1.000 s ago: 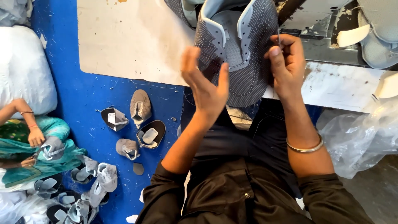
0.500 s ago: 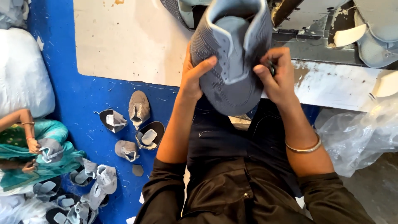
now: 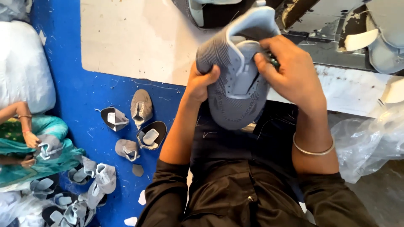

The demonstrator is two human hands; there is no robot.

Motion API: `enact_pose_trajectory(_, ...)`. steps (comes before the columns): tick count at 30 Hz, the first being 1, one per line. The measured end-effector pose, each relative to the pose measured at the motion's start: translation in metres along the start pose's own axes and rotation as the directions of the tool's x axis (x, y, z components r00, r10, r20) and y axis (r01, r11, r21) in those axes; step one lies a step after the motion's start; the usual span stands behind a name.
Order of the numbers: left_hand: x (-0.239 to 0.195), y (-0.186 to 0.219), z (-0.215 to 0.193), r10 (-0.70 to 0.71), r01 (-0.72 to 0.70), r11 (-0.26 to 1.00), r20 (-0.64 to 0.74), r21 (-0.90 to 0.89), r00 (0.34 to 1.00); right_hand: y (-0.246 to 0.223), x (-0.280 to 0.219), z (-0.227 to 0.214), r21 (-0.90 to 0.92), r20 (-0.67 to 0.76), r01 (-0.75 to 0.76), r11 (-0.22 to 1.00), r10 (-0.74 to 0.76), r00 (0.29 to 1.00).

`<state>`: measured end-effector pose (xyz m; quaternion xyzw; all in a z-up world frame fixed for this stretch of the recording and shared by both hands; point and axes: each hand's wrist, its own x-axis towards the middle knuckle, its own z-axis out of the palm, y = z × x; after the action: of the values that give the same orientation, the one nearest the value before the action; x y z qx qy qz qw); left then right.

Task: The person trims excess sewing threads from shoe uppers and tongues using specialized snips.

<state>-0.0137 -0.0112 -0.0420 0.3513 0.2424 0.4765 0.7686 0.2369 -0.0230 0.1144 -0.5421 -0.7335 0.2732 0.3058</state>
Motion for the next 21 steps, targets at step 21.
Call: enact_pose_trajectory(21, 0.0, 0.022, 0.116, 0.667, -0.307, 0.11, 0.159, 0.945, 0.728, 0.02, -0.005, 0.031, 0.538, -0.114, -0.116, 0.835, 0.208, 0.972)
